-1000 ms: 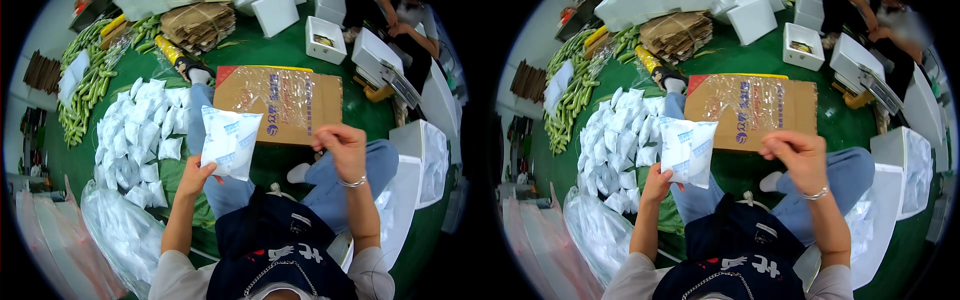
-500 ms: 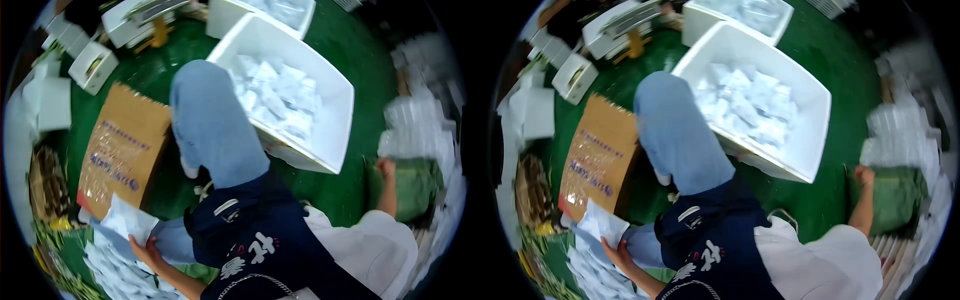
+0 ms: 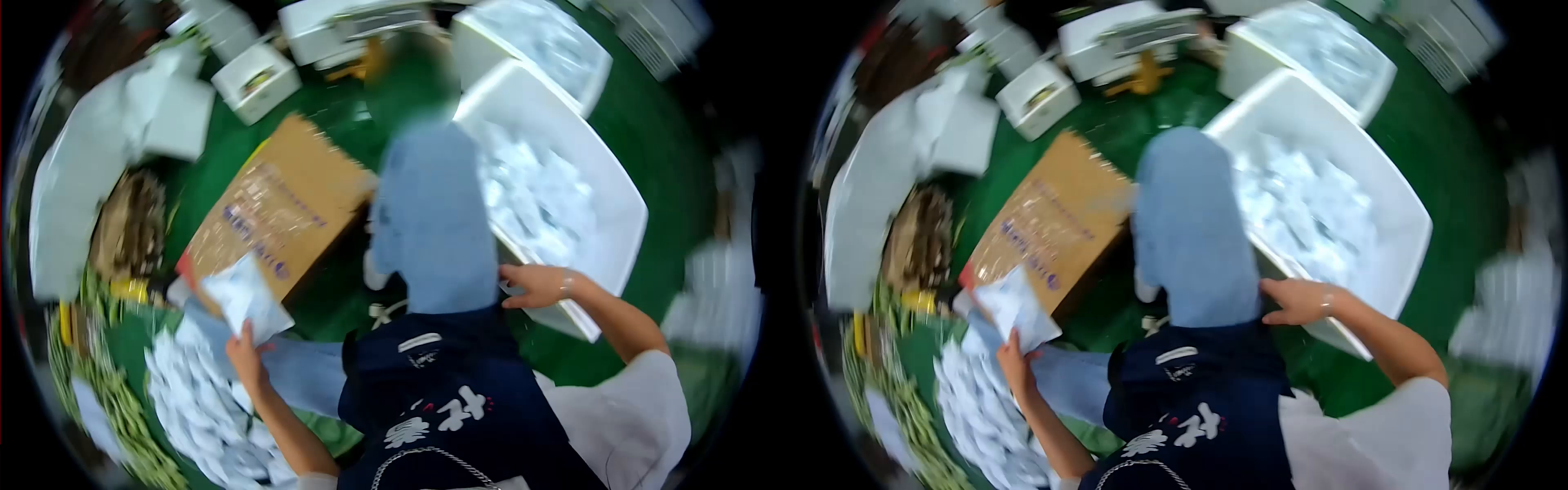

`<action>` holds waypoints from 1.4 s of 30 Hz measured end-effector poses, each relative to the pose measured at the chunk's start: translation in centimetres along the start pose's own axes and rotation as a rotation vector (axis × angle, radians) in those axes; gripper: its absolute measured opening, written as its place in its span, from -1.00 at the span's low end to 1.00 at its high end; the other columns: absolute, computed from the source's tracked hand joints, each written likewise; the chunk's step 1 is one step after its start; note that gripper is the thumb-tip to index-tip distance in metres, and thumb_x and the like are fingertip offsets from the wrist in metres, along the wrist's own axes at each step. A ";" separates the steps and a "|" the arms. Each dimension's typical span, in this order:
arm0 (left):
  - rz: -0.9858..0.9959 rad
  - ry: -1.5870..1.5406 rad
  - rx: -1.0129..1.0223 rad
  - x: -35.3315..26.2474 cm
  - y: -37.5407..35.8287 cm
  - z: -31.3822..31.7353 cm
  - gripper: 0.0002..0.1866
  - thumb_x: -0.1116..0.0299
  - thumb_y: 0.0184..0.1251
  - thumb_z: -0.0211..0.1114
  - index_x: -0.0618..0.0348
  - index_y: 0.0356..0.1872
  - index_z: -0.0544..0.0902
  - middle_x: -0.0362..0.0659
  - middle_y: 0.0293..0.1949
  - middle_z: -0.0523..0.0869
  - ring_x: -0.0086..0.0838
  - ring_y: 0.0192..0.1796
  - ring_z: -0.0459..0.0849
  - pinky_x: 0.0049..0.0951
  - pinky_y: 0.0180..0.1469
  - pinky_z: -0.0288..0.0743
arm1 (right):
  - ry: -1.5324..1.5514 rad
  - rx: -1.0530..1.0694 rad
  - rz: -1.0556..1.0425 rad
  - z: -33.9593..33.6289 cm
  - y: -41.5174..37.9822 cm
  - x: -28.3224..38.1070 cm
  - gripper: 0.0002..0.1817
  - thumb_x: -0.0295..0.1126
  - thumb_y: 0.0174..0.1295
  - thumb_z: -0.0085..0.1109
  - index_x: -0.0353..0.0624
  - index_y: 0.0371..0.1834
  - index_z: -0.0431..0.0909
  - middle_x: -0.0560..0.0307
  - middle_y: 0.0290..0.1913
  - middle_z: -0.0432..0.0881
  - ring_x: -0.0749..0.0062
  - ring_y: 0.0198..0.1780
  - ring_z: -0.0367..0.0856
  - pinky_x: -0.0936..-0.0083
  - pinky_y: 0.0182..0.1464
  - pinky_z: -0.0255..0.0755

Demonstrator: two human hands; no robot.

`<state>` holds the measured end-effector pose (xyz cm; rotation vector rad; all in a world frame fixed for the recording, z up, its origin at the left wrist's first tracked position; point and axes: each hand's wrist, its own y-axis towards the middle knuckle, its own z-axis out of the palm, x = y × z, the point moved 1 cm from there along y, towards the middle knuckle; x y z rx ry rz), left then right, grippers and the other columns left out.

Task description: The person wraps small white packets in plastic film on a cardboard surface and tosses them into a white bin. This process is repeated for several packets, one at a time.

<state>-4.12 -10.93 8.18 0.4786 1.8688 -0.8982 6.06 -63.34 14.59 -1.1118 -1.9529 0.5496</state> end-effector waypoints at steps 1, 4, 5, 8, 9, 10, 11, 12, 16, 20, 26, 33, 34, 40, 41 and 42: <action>0.020 0.067 0.033 -0.3 -0.2 -0.1 -0.64 0.22 0.29 0.29 0.41 -0.17 0.65 -0.08 -0.37 0.73 -0.42 -0.41 0.69 -0.49 -0.57 0.55 | 0.000 0.026 -0.080 -4.6 0.4 2.5 -0.40 -0.04 0.22 0.19 -0.32 0.16 0.43 -0.23 -0.26 0.65 -0.04 -0.18 0.65 0.21 -0.20 0.51; 0.130 0.279 0.145 -2.3 -1.1 0.5 -0.68 0.23 0.20 0.37 0.33 -0.22 0.70 -0.11 -0.45 0.72 -0.47 -0.45 0.67 -0.49 -0.51 0.51 | -0.092 -0.095 -0.008 -12.8 1.3 12.7 -0.36 -0.11 0.18 0.26 -0.29 0.23 0.38 -0.14 -0.36 0.63 0.09 -0.24 0.65 0.30 -0.25 0.50; 0.136 0.354 0.177 -3.3 -1.3 0.7 -0.67 0.23 0.16 0.41 0.31 -0.21 0.70 -0.10 -0.47 0.73 -0.44 -0.46 0.69 -0.46 -0.48 0.51 | -0.126 -0.357 -0.025 -13.2 2.3 15.1 -0.33 -0.14 0.15 0.29 -0.28 0.26 0.35 -0.09 -0.35 0.64 0.14 -0.26 0.65 0.32 -0.27 0.50; 0.676 0.649 0.183 -5.3 -1.1 1.9 -0.61 0.23 -0.04 0.47 0.27 -0.22 0.69 0.02 -0.45 0.71 -0.19 -0.42 0.71 -0.28 -0.36 0.55 | -0.080 -0.592 -0.763 -13.6 8.8 20.7 -0.11 -0.23 0.03 0.42 -0.21 0.41 0.16 -0.16 -0.03 0.58 0.05 -0.05 0.61 0.28 -0.02 0.48; 0.776 0.791 0.216 -6.7 -1.2 2.4 -0.57 0.22 -0.11 0.49 0.26 -0.21 0.68 0.05 -0.42 0.71 -0.12 -0.37 0.71 -0.24 -0.32 0.55 | -0.192 -0.603 -0.974 -13.6 11.6 22.7 -0.03 -0.18 -0.02 0.46 -0.23 0.43 0.09 -0.19 0.06 0.53 0.02 0.03 0.57 0.24 0.11 0.43; 0.880 0.826 0.261 -7.8 -1.0 2.9 -0.52 0.20 -0.15 0.50 0.25 -0.17 0.65 0.03 -0.38 0.71 -0.11 -0.35 0.70 -0.24 -0.30 0.55 | -0.334 -0.525 -1.034 -13.3 14.8 23.9 0.01 -0.14 -0.07 0.49 -0.25 0.42 0.10 -0.19 0.09 0.50 0.04 0.08 0.53 0.26 0.18 0.37; 0.990 0.862 0.306 -8.7 -0.6 3.4 -0.47 0.19 -0.18 0.51 0.25 -0.14 0.62 0.01 -0.34 0.70 -0.10 -0.32 0.69 -0.24 -0.29 0.56 | -0.479 -0.455 -1.093 -12.7 17.9 25.0 0.05 -0.10 -0.12 0.52 -0.27 0.40 0.11 -0.20 0.12 0.48 0.05 0.13 0.49 0.27 0.25 0.31; 0.985 0.934 0.410 -9.2 -0.2 3.5 -0.40 0.17 -0.21 0.51 0.26 -0.08 0.57 -0.02 -0.26 0.69 -0.15 -0.25 0.69 -0.29 -0.24 0.56 | -0.488 -0.446 -1.122 -12.0 20.7 26.0 0.05 -0.10 -0.12 0.52 -0.27 0.40 0.11 -0.20 0.12 0.48 0.05 0.13 0.49 0.27 0.25 0.31; 1.238 0.884 0.410 -9.4 3.1 3.3 -0.34 0.12 -0.16 0.51 0.30 -0.02 0.52 -0.07 -0.18 0.67 -0.18 -0.09 0.64 -0.28 -0.19 0.58 | 0.014 0.541 -0.789 -9.2 28.4 28.1 -0.06 -0.07 -0.20 0.52 -0.33 0.23 0.29 -0.18 0.07 0.53 0.07 0.08 0.54 0.35 0.16 0.39; 1.128 0.916 -0.130 -4.0 9.2 0.3 -0.31 0.09 -0.10 0.52 0.29 0.02 0.47 -0.04 -0.15 0.67 -0.14 -0.04 0.61 -0.26 -0.15 0.58 | -0.021 -0.116 -0.654 -8.4 33.5 27.9 0.03 -0.12 -0.33 0.53 -0.31 0.29 0.25 -0.25 0.12 0.44 -0.02 0.13 0.45 0.26 0.16 0.35; 0.088 1.153 -0.125 3.0 13.0 0.3 -0.48 0.03 0.21 0.32 0.33 -0.08 0.50 0.07 -0.23 0.64 0.02 -0.22 0.66 -0.08 -0.20 0.56 | -0.498 -0.725 -0.690 -8.2 41.0 32.4 0.07 -0.25 -0.36 0.49 -0.25 0.37 0.19 -0.23 0.20 0.32 -0.05 0.19 0.32 0.18 0.28 0.15; -0.107 -0.412 0.266 0.0 14.8 -2.2 -0.69 0.21 0.35 0.19 0.30 -0.43 0.57 0.03 -0.33 0.72 -0.31 -0.25 0.71 -0.29 -0.21 0.54 | -0.491 -0.643 -0.758 -4.7 42.0 31.9 0.08 -0.27 -0.36 0.49 -0.23 0.39 0.17 -0.23 0.25 0.28 -0.07 0.24 0.28 0.16 0.33 0.11; 0.001 -0.554 0.291 -1.1 14.9 -1.4 -0.66 0.18 0.36 0.19 0.33 -0.33 0.64 0.00 -0.25 0.73 -0.33 -0.18 0.71 -0.29 -0.08 0.54 | -0.494 -0.613 -0.781 -4.5 41.8 32.0 0.09 -0.27 -0.36 0.49 -0.22 0.39 0.17 -0.22 0.27 0.26 -0.08 0.25 0.28 0.16 0.34 0.11; 1.180 0.836 0.006 -2.8 18.0 3.3 -0.27 0.18 0.08 0.46 0.14 0.30 0.39 0.00 0.08 0.60 -0.10 0.06 0.62 -0.24 0.12 0.45 | -0.291 -0.096 -0.814 -9.0 45.6 32.6 0.09 -0.19 -0.41 0.51 -0.25 0.36 0.24 -0.21 0.15 0.48 0.04 0.15 0.51 0.21 0.30 0.28; 1.187 0.836 0.016 -3.1 18.6 3.3 -0.27 0.18 0.08 0.46 0.14 0.30 0.39 0.00 0.08 0.60 -0.10 0.06 0.62 -0.24 0.12 0.45 | -0.284 -0.103 -0.807 -9.2 45.8 32.1 0.09 -0.19 -0.41 0.51 -0.25 0.36 0.24 -0.21 0.15 0.48 0.04 0.15 0.51 0.21 0.30 0.28; 1.198 0.935 0.064 -3.5 19.4 3.2 -0.20 0.16 0.00 0.49 0.08 0.32 0.37 0.02 0.11 0.56 -0.11 0.07 0.60 -0.24 0.06 0.48 | -0.097 -0.104 -0.789 -9.1 45.9 31.5 0.08 -0.22 -0.40 0.52 -0.27 0.35 0.23 -0.21 0.14 0.48 0.03 0.14 0.51 0.27 0.28 0.32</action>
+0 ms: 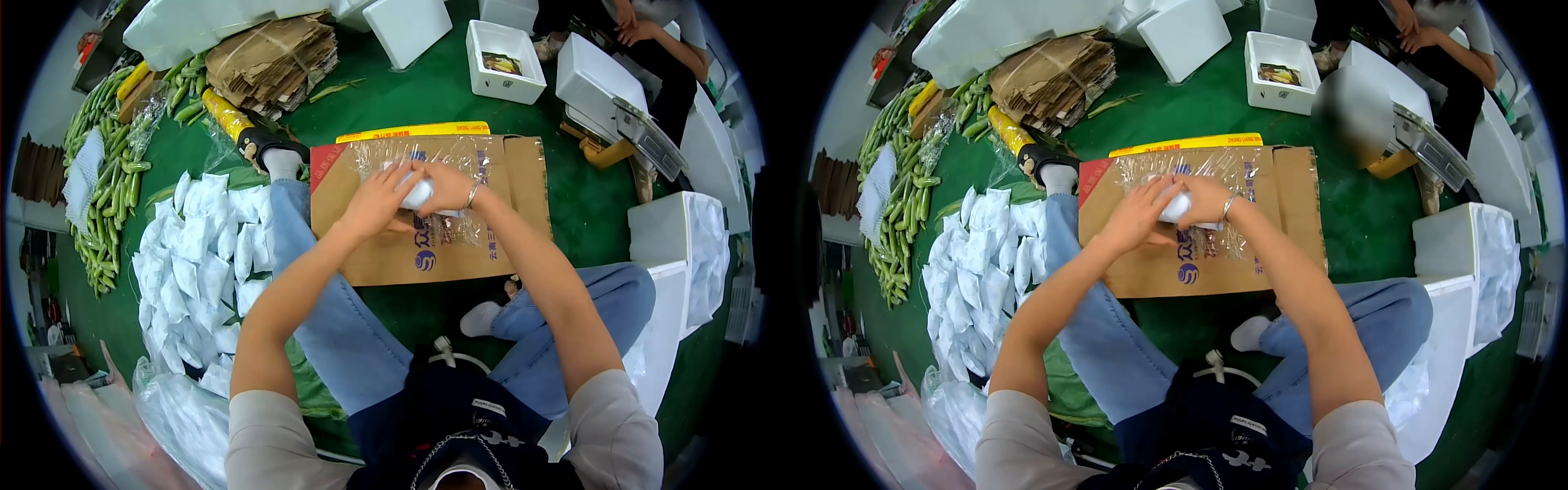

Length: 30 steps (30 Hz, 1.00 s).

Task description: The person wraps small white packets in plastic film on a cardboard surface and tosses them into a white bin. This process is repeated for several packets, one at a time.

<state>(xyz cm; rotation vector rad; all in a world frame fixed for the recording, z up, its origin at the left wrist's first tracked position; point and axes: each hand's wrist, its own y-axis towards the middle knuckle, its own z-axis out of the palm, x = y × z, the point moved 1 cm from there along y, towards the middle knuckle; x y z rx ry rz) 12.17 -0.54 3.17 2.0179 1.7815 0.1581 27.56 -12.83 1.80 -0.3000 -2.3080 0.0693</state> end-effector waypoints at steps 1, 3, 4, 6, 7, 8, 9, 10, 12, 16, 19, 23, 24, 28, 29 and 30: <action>0.040 0.058 0.077 0.5 0.3 0.0 -0.14 0.13 -0.07 0.52 0.02 0.34 0.34 0.03 0.15 0.51 -0.12 0.08 0.59 -0.23 0.01 0.52 | 0.167 -0.068 0.029 0.2 -0.2 -0.3 0.08 -0.25 -0.39 0.53 -0.29 0.35 0.23 -0.20 0.14 0.48 0.03 0.14 0.52 0.33 0.25 0.36; 0.071 0.090 0.147 1.8 1.0 0.3 -0.14 0.12 -0.10 0.53 0.03 0.31 0.36 0.04 0.09 0.54 -0.11 0.03 0.61 -0.21 -0.04 0.53 | 0.200 -0.323 0.029 3.4 -2.8 1.4 0.07 -0.29 -0.35 0.57 -0.32 0.35 0.21 -0.17 0.10 0.50 0.02 0.13 0.50 0.27 0.21 0.39; 0.092 0.123 0.205 2.1 1.6 0.5 -0.14 0.10 -0.13 0.53 0.04 0.29 0.39 0.04 0.03 0.57 -0.11 -0.01 0.64 -0.19 -0.09 0.55 | 0.179 -0.628 0.165 4.8 -4.6 2.8 0.05 -0.24 -0.31 0.56 -0.32 0.34 0.22 -0.21 0.02 0.54 -0.01 0.12 0.49 0.21 0.20 0.36; 0.066 0.119 0.245 1.8 2.5 0.1 -0.16 0.08 -0.12 0.52 0.05 0.28 0.39 0.05 -0.05 0.60 -0.10 -0.09 0.66 -0.18 -0.14 0.55 | -0.109 -0.895 0.331 7.0 -8.2 3.8 -0.11 -0.20 -0.16 0.49 -0.30 0.28 0.30 -0.19 -0.06 0.58 -0.05 0.13 0.45 0.11 0.18 0.31; 0.037 0.109 0.310 1.5 2.4 -0.1 -0.17 0.05 -0.10 0.51 0.06 0.27 0.40 0.06 -0.13 0.64 -0.09 -0.16 0.68 -0.18 -0.20 0.55 | -0.365 -0.845 0.368 8.0 -9.5 3.7 -0.25 -0.21 -0.04 0.44 -0.28 0.22 0.37 -0.14 -0.05 0.59 -0.06 0.15 0.42 0.08 0.17 0.28; 0.046 0.106 0.318 1.4 2.2 -0.2 -0.17 0.05 -0.10 0.51 0.06 0.27 0.40 0.06 -0.13 0.64 -0.09 -0.16 0.68 -0.18 -0.20 0.55 | -0.361 -0.814 0.313 8.3 -10.5 2.2 -0.44 -0.24 0.05 0.36 -0.25 0.11 0.47 -0.10 -0.10 0.61 -0.05 0.06 0.48 0.11 0.09 0.34; 0.039 0.095 0.294 1.4 2.3 -0.3 -0.18 0.05 -0.10 0.51 0.06 0.26 0.42 0.07 -0.19 0.65 -0.06 -0.25 0.67 -0.15 -0.24 0.54 | -0.358 -0.787 0.258 8.2 -11.8 0.3 -0.62 -0.27 0.14 0.28 -0.21 -0.01 0.57 -0.05 -0.16 0.64 -0.03 -0.03 0.54 0.15 0.01 0.40; 0.029 0.085 0.261 1.5 2.6 -0.5 -0.19 0.05 -0.10 0.51 0.06 0.25 0.43 0.07 -0.26 0.66 -0.03 -0.33 0.67 -0.12 -0.28 0.53 | -0.209 -0.880 0.359 6.7 -13.0 -0.7 -0.74 -0.32 0.16 0.23 -0.21 -0.14 0.61 -0.03 -0.26 0.65 -0.01 -0.15 0.57 0.21 -0.09 0.43; -0.002 0.080 0.309 0.7 3.2 -1.3 -0.20 -0.02 -0.05 0.47 0.08 0.25 0.43 0.06 -0.37 0.67 -0.06 -0.35 0.68 -0.15 -0.27 0.54 | 0.001 -1.007 0.450 2.4 -13.5 -0.9 -0.84 -0.37 0.18 0.18 -0.22 -0.31 0.65 -0.06 -0.42 0.65 0.02 -0.36 0.61 0.29 -0.27 0.47; -0.086 0.062 0.375 -3.5 4.0 -4.0 -0.30 -0.12 0.09 0.37 0.16 0.15 0.51 0.09 -0.48 0.69 -0.06 -0.36 0.70 -0.17 -0.24 0.55 | 0.186 -0.999 0.348 -7.1 -9.3 2.8 -0.85 -0.43 0.12 0.15 -0.28 -0.35 0.65 -0.13 -0.46 0.64 0.05 -0.38 0.65 0.29 -0.33 0.48; -0.213 -0.133 0.480 -5.6 4.6 -5.6 -0.38 -0.12 0.14 0.34 0.19 0.05 0.61 0.15 -0.38 0.71 0.03 -0.37 0.68 -0.20 -0.25 0.56 | -0.218 -0.856 0.106 -6.2 -5.5 5.2 -0.89 -0.50 0.07 0.12 -0.30 -0.41 0.62 -0.17 -0.43 0.64 0.00 -0.35 0.66 0.22 -0.28 0.54; -0.272 -0.472 0.654 -2.9 1.0 -3.9 -0.43 -0.14 0.25 0.24 0.28 -0.16 0.71 0.11 -0.35 0.74 -0.12 -0.31 0.72 -0.30 -0.19 0.56 | -0.332 -0.198 0.020 0.5 -10.5 10.4 -0.69 -0.51 0.06 0.11 -0.33 -0.08 0.55 -0.25 -0.05 0.61 -0.07 0.05 0.59 0.20 0.07 0.49; -0.378 -0.630 0.738 -1.9 -0.6 -2.4 -0.43 -0.14 0.28 0.22 0.28 -0.12 0.70 0.06 -0.30 0.74 -0.23 -0.27 0.71 -0.34 -0.16 0.54 | -0.325 -0.185 0.015 1.9 -12.5 10.4 -0.69 -0.51 0.06 0.11 -0.33 -0.08 0.55 -0.25 -0.05 0.61 -0.07 0.05 0.59 0.20 0.07 0.49; -0.725 -1.059 0.844 -4.4 -2.5 -0.6 -0.38 -0.16 0.36 0.13 0.32 -0.04 0.66 -0.03 -0.21 0.73 -0.39 -0.16 0.62 -0.38 -0.10 0.49 | -0.565 -0.219 -0.306 5.4 -16.0 7.0 -0.27 -0.50 0.02 0.17 -0.45 0.33 0.17 -0.31 0.34 0.24 -0.05 0.41 0.20 0.10 0.40 0.12; -0.837 -1.213 0.808 -5.0 -2.4 -0.2 -0.35 -0.17 0.37 0.11 0.33 0.00 0.64 0.00 -0.18 0.72 -0.33 -0.17 0.63 -0.36 -0.08 0.48 | -0.694 -0.153 -0.295 5.5 -15.9 6.7 -0.14 -0.47 0.00 0.21 -0.48 0.40 0.04 -0.32 0.41 0.11 -0.04 0.47 0.09 0.06 0.45 0.01; -0.829 -1.216 0.807 -4.8 -1.9 -0.1 -0.35 -0.17 0.37 0.11 0.33 0.00 0.64 0.00 -0.18 0.72 -0.33 -0.17 0.63 -0.36 -0.08 0.48 | -0.738 -0.161 -0.311 5.3 -15.9 6.4 -0.12 -0.40 -0.13 0.29 -0.48 0.33 0.15 -0.34 0.35 0.22 -0.08 0.42 0.19 0.14 0.41 0.13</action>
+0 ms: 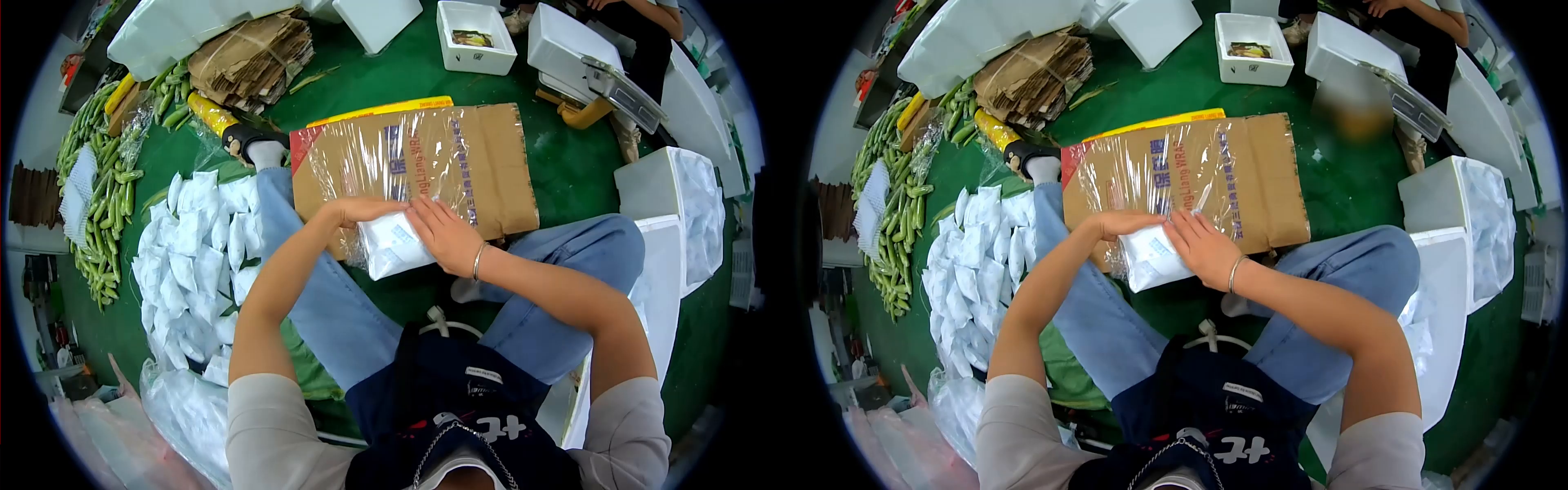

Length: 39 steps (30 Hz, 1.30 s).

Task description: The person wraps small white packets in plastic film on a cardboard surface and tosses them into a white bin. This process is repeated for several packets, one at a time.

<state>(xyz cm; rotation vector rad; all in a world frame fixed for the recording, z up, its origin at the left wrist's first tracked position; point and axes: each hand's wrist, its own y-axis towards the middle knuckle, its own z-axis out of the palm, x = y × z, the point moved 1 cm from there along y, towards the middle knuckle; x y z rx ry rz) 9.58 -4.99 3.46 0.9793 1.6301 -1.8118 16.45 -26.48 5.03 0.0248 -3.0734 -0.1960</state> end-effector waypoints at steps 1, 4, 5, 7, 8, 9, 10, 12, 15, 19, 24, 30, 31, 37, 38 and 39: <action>-0.052 0.327 0.012 -0.7 0.5 -0.8 -0.33 -0.19 0.32 0.16 0.32 0.04 0.62 0.06 -0.13 0.70 -0.26 -0.09 0.63 -0.34 -0.01 0.48 | -0.012 -0.001 0.000 0.1 0.4 -0.8 -0.12 -0.40 -0.13 0.29 -0.48 0.33 0.15 -0.34 0.35 0.22 -0.08 0.42 0.19 0.14 0.41 0.13; 0.172 1.075 -0.371 -3.4 -2.0 -0.1 -0.28 -0.21 0.23 0.24 0.28 0.13 0.54 0.11 -0.07 0.65 -0.13 -0.06 0.62 -0.27 0.04 0.46 | 0.584 0.329 0.108 -0.4 2.3 -3.1 -0.10 -0.34 -0.25 0.35 -0.47 0.25 0.22 -0.35 0.14 0.42 -0.12 0.21 0.40 0.27 0.28 0.31; 0.474 1.474 -0.792 -4.2 -3.5 0.7 -0.25 -0.21 0.19 0.28 0.24 0.18 0.49 0.11 -0.06 0.62 -0.09 -0.10 0.62 -0.21 0.04 0.46 | 0.670 0.467 0.132 -0.8 3.6 -4.4 -0.09 -0.33 -0.27 0.36 -0.48 0.25 0.21 -0.33 0.06 0.47 -0.14 0.13 0.46 0.28 0.26 0.33; 0.438 1.318 -0.682 -4.6 -4.4 2.4 -0.23 -0.22 0.12 0.31 0.26 0.15 0.50 0.10 -0.08 0.62 -0.05 -0.07 0.61 -0.17 0.03 0.46 | 0.669 0.595 0.113 0.1 6.5 -7.1 -0.06 -0.27 -0.28 0.41 -0.46 0.25 0.22 -0.28 0.02 0.53 -0.08 0.08 0.52 0.30 0.18 0.40; 0.395 1.150 -0.578 -4.3 -4.5 3.6 -0.21 -0.23 0.05 0.35 0.27 0.11 0.51 0.08 -0.10 0.61 -0.01 -0.05 0.60 -0.12 0.02 0.47 | 0.751 0.744 0.072 0.0 8.0 -8.5 -0.12 -0.27 -0.22 0.39 -0.48 0.23 0.25 -0.23 0.06 0.53 0.00 0.10 0.52 0.33 0.18 0.40; 0.418 1.166 -0.632 -3.9 -4.5 4.7 -0.15 -0.26 -0.01 0.38 0.36 0.08 0.49 0.11 -0.13 0.62 -0.02 -0.04 0.62 -0.15 -0.02 0.48 | 0.828 0.902 0.026 0.0 9.2 -9.6 -0.17 -0.26 -0.17 0.36 -0.49 0.20 0.29 -0.18 0.10 0.53 0.09 0.12 0.52 0.37 0.19 0.40; 0.423 1.196 -0.723 -3.9 -3.6 4.5 -0.14 -0.27 -0.03 0.39 0.35 0.06 0.50 0.10 -0.21 0.64 -0.08 -0.13 0.66 -0.17 -0.10 0.50 | 0.826 0.913 0.013 0.2 10.5 -10.6 -0.17 -0.26 -0.17 0.36 -0.49 0.20 0.29 -0.18 0.10 0.53 0.09 0.12 0.52 0.37 0.19 0.40; 0.418 1.231 -0.801 -3.4 -1.3 2.9 -0.14 -0.29 -0.06 0.39 0.34 0.03 0.52 0.08 -0.28 0.67 -0.13 -0.21 0.70 -0.20 -0.18 0.53 | 1.552 0.854 0.190 1.1 12.6 -11.8 -0.36 -0.27 0.01 0.21 -0.44 0.16 0.39 -0.04 0.15 0.52 0.26 0.16 0.49 0.44 0.24 0.34; 0.423 1.085 -0.922 -3.5 1.6 -0.1 -0.26 -0.31 -0.08 0.39 0.26 -0.17 0.65 0.01 -0.55 0.65 -0.19 -0.47 0.69 -0.23 -0.40 0.53 | 1.860 0.701 0.285 6.3 14.9 -12.8 -0.65 -0.26 0.17 0.05 -0.26 -0.08 0.55 0.15 0.00 0.58 0.50 -0.05 0.52 0.59 0.10 0.36; 0.291 0.974 -0.743 -3.3 2.2 -2.6 -0.27 -0.39 0.02 0.26 0.27 -0.61 0.68 0.10 -0.61 0.65 -0.12 -0.43 0.71 -0.21 -0.35 0.58 | 1.609 0.752 0.558 5.8 14.8 -13.3 -0.61 -0.22 0.31 -0.08 -0.26 0.03 0.52 0.10 0.15 0.52 0.50 0.19 0.42 0.56 0.30 0.26; 0.139 -0.111 -0.455 0.5 3.0 1.3 -0.43 -0.18 0.20 0.29 0.21 -0.12 0.65 0.05 -0.31 0.71 -0.31 -0.25 0.73 -0.25 -0.27 0.58 | 1.770 0.668 0.353 8.8 13.5 -12.1 -0.38 -0.15 0.32 0.07 -0.20 0.40 0.30 0.07 0.35 0.39 0.47 0.37 0.30 0.56 0.40 0.13; -0.231 -0.862 0.349 8.5 -4.2 14.4 -0.26 -0.33 0.15 0.22 0.18 0.05 0.56 -0.14 -0.29 0.69 -0.44 -0.40 0.62 -0.44 -0.42 0.51 | 1.395 0.372 0.338 7.1 11.1 -9.0 -0.49 -0.16 0.31 0.07 -0.06 0.31 0.44 0.09 0.35 0.41 0.37 0.38 0.31 0.47 0.42 0.10; -0.256 -0.767 0.353 8.4 -5.0 16.0 -0.25 -0.37 0.15 0.19 0.20 -0.01 0.59 -0.16 -0.30 0.68 -0.48 -0.46 0.58 -0.49 -0.46 0.47 | 1.403 0.315 0.415 6.5 11.0 -8.5 -0.50 -0.15 0.32 0.06 -0.09 0.28 0.47 0.09 0.32 0.45 0.35 0.35 0.36 0.45 0.40 0.12; -0.215 -0.751 0.117 8.4 -7.0 17.4 -0.52 -0.05 0.39 0.14 0.19 0.00 0.60 -0.17 -0.30 0.69 -0.52 -0.43 0.64 -0.50 -0.42 0.53 | 0.780 0.184 0.133 -3.5 6.3 -1.3 -0.61 -0.15 0.41 -0.05 -0.21 0.06 0.56 0.12 -0.04 0.66 0.41 0.09 0.56 0.40 0.17 0.36; -0.150 -0.718 0.122 8.4 -6.6 16.0 -0.53 -0.03 0.39 0.13 0.23 -0.03 0.59 -0.12 -0.33 0.69 -0.44 -0.43 0.67 -0.43 -0.44 0.57 | 0.804 0.208 0.151 -4.7 4.7 0.1 -0.61 -0.15 0.41 -0.05 -0.21 0.06 0.56 0.12 -0.04 0.66 0.41 0.09 0.56 0.40 0.17 0.36; -0.212 -0.794 0.206 7.7 -6.3 14.5 -0.48 -0.10 0.36 0.12 0.27 -0.21 0.58 -0.07 -0.46 0.65 -0.35 -0.57 0.64 -0.42 -0.64 0.49 | 1.176 0.141 0.148 -5.9 3.3 1.2 -0.62 -0.14 0.43 -0.06 -0.24 -0.01 0.57 0.11 -0.11 0.66 0.41 0.00 0.59 0.42 0.10 0.41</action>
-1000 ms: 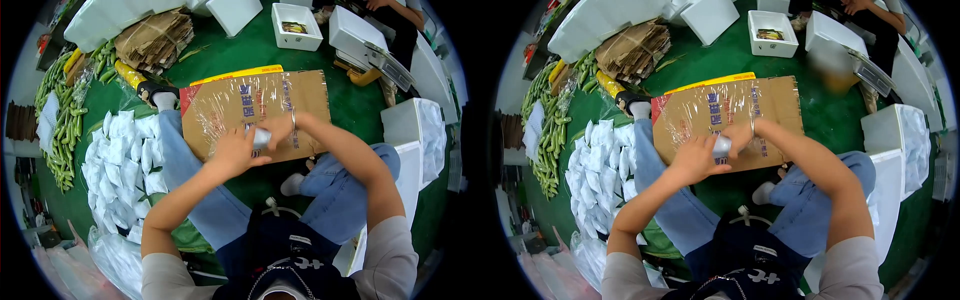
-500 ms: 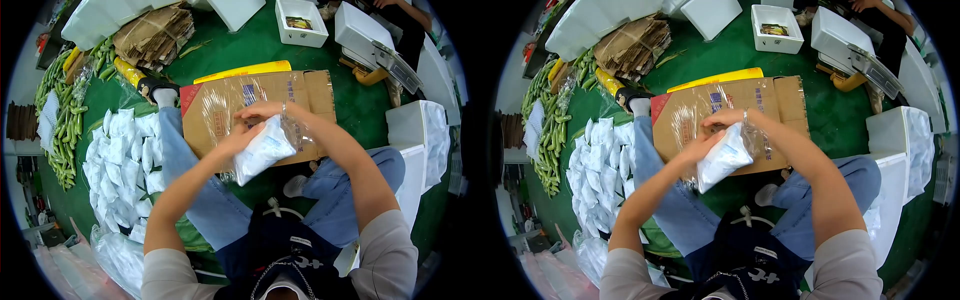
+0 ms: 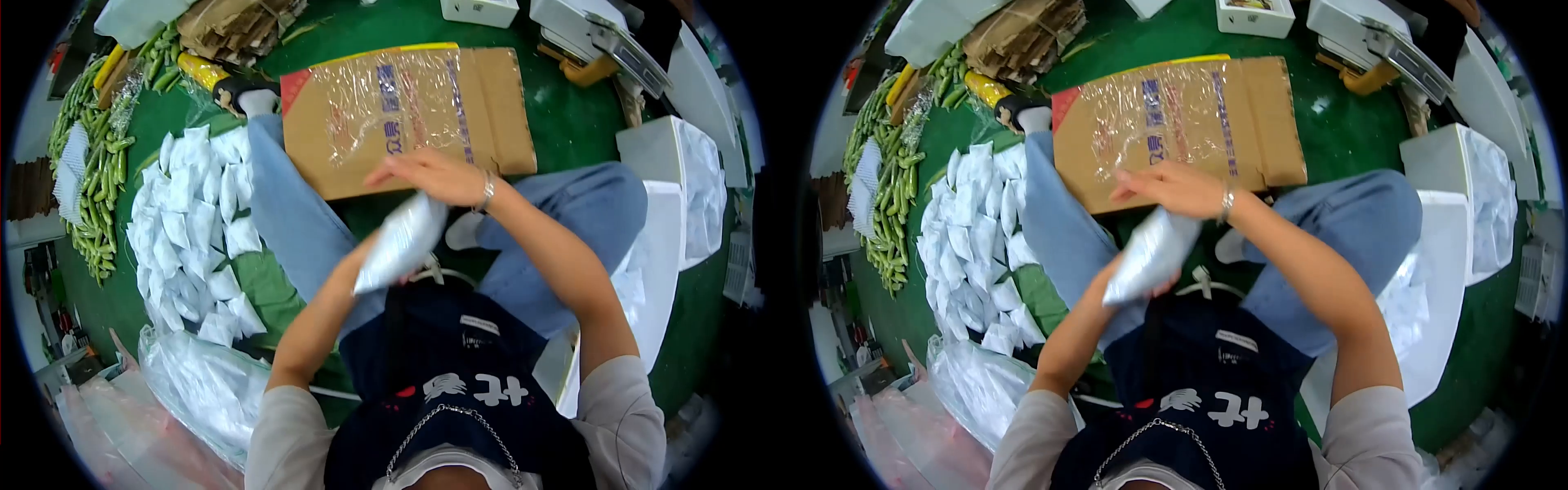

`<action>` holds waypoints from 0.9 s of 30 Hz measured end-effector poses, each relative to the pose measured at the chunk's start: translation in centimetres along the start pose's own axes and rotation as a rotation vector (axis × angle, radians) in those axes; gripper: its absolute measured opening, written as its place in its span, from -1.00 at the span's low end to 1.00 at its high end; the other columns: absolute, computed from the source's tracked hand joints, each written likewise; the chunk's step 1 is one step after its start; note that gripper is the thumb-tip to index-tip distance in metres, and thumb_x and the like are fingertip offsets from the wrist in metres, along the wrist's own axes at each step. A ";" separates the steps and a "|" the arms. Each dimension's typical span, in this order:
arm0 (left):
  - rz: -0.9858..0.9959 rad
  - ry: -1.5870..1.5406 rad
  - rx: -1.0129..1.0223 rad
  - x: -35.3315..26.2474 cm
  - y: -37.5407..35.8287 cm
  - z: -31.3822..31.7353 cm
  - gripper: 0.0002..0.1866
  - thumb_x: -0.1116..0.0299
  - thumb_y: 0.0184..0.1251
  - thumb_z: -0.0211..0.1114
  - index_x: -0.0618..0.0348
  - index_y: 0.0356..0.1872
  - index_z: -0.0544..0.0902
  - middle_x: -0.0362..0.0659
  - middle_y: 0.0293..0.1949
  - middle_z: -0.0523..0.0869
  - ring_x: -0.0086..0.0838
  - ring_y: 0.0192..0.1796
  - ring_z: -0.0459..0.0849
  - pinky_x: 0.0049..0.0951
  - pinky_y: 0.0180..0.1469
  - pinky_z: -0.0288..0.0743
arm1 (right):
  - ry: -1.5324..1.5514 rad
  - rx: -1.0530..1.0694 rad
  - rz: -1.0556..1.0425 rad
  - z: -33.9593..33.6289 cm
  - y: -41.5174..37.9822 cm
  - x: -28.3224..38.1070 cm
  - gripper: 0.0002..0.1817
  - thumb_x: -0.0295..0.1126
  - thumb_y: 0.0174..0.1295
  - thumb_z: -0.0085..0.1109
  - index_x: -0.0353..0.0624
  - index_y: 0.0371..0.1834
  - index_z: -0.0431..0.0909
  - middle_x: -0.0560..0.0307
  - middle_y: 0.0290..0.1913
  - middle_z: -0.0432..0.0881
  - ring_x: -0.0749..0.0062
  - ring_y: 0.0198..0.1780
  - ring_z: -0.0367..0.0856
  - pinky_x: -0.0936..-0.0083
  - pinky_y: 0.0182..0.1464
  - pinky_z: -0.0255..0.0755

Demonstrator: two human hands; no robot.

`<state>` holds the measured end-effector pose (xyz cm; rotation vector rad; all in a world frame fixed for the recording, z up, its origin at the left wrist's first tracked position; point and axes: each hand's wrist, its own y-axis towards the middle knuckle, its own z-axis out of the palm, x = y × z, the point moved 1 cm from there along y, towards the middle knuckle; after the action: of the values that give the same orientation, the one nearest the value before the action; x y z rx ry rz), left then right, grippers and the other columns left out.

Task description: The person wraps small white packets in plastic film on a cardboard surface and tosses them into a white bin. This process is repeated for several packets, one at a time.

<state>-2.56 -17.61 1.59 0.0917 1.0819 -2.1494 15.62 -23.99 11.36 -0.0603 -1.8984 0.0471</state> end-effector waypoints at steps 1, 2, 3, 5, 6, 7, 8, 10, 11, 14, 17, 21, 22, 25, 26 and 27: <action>0.263 -0.121 0.190 -0.1 1.4 -0.8 -0.52 -0.14 0.43 -0.01 0.10 -0.24 0.60 -0.13 -0.53 0.66 -0.37 -0.62 0.64 -0.41 -0.74 0.43 | 0.368 -0.027 -0.056 0.8 -1.5 0.7 -0.61 -0.14 0.44 -0.08 -0.27 -0.08 0.57 0.10 -0.18 0.67 0.42 -0.08 0.63 0.45 0.02 0.46; 0.236 -0.266 -0.149 -2.2 -0.7 3.0 -0.37 -0.25 0.34 0.03 0.26 -0.25 0.59 -0.06 -0.48 0.66 -0.28 -0.60 0.64 -0.38 -0.67 0.49 | 0.246 -0.383 -0.068 2.3 -2.7 1.1 -0.65 -0.20 0.44 -0.09 -0.29 -0.23 0.54 0.09 -0.28 0.64 0.41 -0.22 0.65 0.51 -0.09 0.49; 0.317 -0.333 -0.198 -2.9 -1.0 4.8 -0.29 -0.31 0.38 -0.10 0.25 -0.06 0.57 -0.03 -0.27 0.70 -0.26 -0.36 0.72 -0.27 -0.37 0.63 | 0.423 -0.559 0.024 2.7 -3.8 0.4 -0.68 -0.22 0.42 -0.07 -0.30 -0.26 0.51 0.08 -0.30 0.63 0.42 -0.24 0.64 0.53 -0.11 0.49; 0.635 0.050 -0.286 -2.5 -1.9 6.0 -0.24 -0.30 0.44 -0.24 0.23 0.22 0.42 -0.03 0.03 0.62 -0.25 0.00 0.63 -0.19 0.11 0.49 | 0.590 -0.752 0.107 2.4 -5.0 -2.4 -0.70 -0.24 0.39 -0.04 -0.30 -0.29 0.49 0.07 -0.33 0.61 0.43 -0.26 0.64 0.55 -0.14 0.50; 0.913 0.346 -0.376 -2.7 -2.5 7.2 -0.26 -0.27 0.47 -0.26 0.23 0.28 0.36 -0.03 0.08 0.59 -0.25 0.07 0.59 -0.21 0.20 0.41 | 0.813 -0.934 0.167 2.2 -5.2 -3.9 -0.69 -0.21 0.36 -0.01 -0.31 -0.26 0.49 -0.02 -0.32 0.62 0.38 -0.25 0.64 0.51 -0.15 0.48; 1.057 0.524 -0.559 -2.3 -3.3 8.6 -0.43 0.01 0.55 -0.16 0.33 0.25 0.37 0.01 0.04 0.62 -0.24 0.11 0.58 -0.33 0.17 0.41 | 1.044 -1.112 0.230 2.6 -5.5 -5.6 -0.67 -0.19 0.33 0.03 -0.32 -0.23 0.49 -0.10 -0.32 0.63 0.33 -0.25 0.64 0.47 -0.16 0.47; 1.042 0.526 -0.559 -2.2 -3.5 8.6 -0.43 0.01 0.55 -0.16 0.33 0.25 0.37 0.01 0.04 0.62 -0.24 0.11 0.58 -0.33 0.17 0.41 | 1.055 -1.118 0.239 3.3 -5.6 -5.5 -0.67 -0.19 0.33 0.03 -0.32 -0.23 0.49 -0.10 -0.32 0.63 0.33 -0.25 0.64 0.47 -0.16 0.47; 1.222 0.883 -1.066 -2.9 -3.5 7.8 -0.55 0.13 0.54 -0.10 0.34 0.12 0.47 0.01 -0.14 0.67 -0.25 -0.10 0.66 -0.33 0.04 0.49 | 0.289 -1.304 0.394 4.6 -5.4 -4.2 -0.61 -0.16 0.27 0.09 -0.36 -0.15 0.42 -0.23 -0.22 0.60 0.15 -0.18 0.64 0.33 -0.12 0.48; 1.213 0.886 -1.066 -3.6 -3.5 7.8 -0.55 0.13 0.54 -0.10 0.34 0.12 0.47 0.01 -0.14 0.67 -0.25 -0.10 0.66 -0.33 0.04 0.49 | 0.140 -1.250 0.363 5.0 -5.8 -2.0 -0.48 -0.15 0.23 0.14 -0.40 0.03 0.33 -0.29 -0.15 0.59 -0.06 -0.07 0.61 0.20 -0.02 0.45; 1.186 0.612 -1.266 -5.2 -3.6 7.5 -0.46 0.00 0.55 -0.17 0.30 0.10 0.52 -0.06 -0.07 0.65 -0.30 -0.02 0.63 -0.35 0.07 0.47 | -0.169 -1.009 0.206 6.7 -6.9 3.6 -0.20 -0.20 0.15 0.21 -0.43 0.34 0.05 -0.54 0.13 0.35 -0.36 0.08 0.46 0.15 0.08 0.42; 0.858 -0.219 -0.694 -5.2 -1.3 4.8 -0.55 0.04 0.51 -0.06 0.26 -0.04 0.56 -0.01 -0.16 0.71 -0.30 -0.17 0.73 -0.36 -0.14 0.62 | -0.542 -0.837 -0.009 7.3 -8.2 6.4 -0.11 -0.34 0.04 0.27 -0.28 0.45 0.03 -0.55 0.42 -0.09 -0.55 0.26 0.19 0.04 0.26 0.22; 0.611 -0.193 -0.305 -4.9 0.4 6.5 -0.58 0.04 0.50 -0.05 0.18 0.02 0.53 -0.06 -0.11 0.69 -0.33 -0.14 0.72 -0.28 -0.14 0.65 | -0.692 -0.709 0.048 7.7 -9.8 10.1 -0.39 -0.33 -0.10 0.30 -0.05 0.16 0.51 -0.35 0.46 0.02 -0.51 0.36 0.01 -0.22 0.31 -0.08; 0.472 -0.159 -0.200 -5.2 0.1 7.6 -0.60 0.06 0.50 -0.05 0.17 0.03 0.53 -0.07 -0.09 0.68 -0.33 -0.12 0.71 -0.28 -0.13 0.65 | -0.702 -0.717 0.033 7.5 -10.6 10.3 -0.39 -0.33 -0.10 0.30 -0.05 0.16 0.51 -0.35 0.46 0.02 -0.51 0.36 0.01 -0.22 0.31 -0.08; 0.249 0.022 0.083 -3.6 0.6 9.1 -0.64 0.09 0.49 -0.03 0.11 0.05 0.52 -0.10 -0.02 0.65 -0.36 -0.05 0.69 -0.27 -0.10 0.63 | -0.807 -0.805 -0.045 8.0 -12.6 10.3 -0.60 -0.16 -0.14 0.30 -0.07 -0.20 0.65 -0.11 0.23 0.47 -0.16 0.36 0.20 -0.09 0.32 -0.10; 0.313 0.144 0.159 -3.4 0.6 10.1 -0.64 0.08 0.48 -0.02 0.09 0.04 0.53 -0.12 0.01 0.64 -0.39 -0.03 0.67 -0.28 -0.11 0.62 | -0.813 -0.806 -0.052 8.0 -12.9 9.8 -0.60 -0.16 -0.14 0.30 -0.07 -0.20 0.65 -0.11 0.23 0.47 -0.16 0.36 0.20 -0.09 0.32 -0.10; 0.237 0.149 0.052 -3.0 0.5 10.9 -0.58 -0.01 0.47 0.01 0.09 0.06 0.53 -0.14 0.00 0.64 -0.42 0.01 0.64 -0.33 -0.04 0.57 | -0.825 -0.812 -0.134 7.9 -13.4 9.3 -0.67 -0.17 -0.17 0.30 -0.09 -0.34 0.61 -0.07 0.10 0.54 -0.03 0.22 0.35 -0.05 0.27 0.03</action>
<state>2.59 -23.94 9.39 0.3905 1.0423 -1.9800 4.90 -36.76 18.40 -0.5298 -2.6124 -0.9181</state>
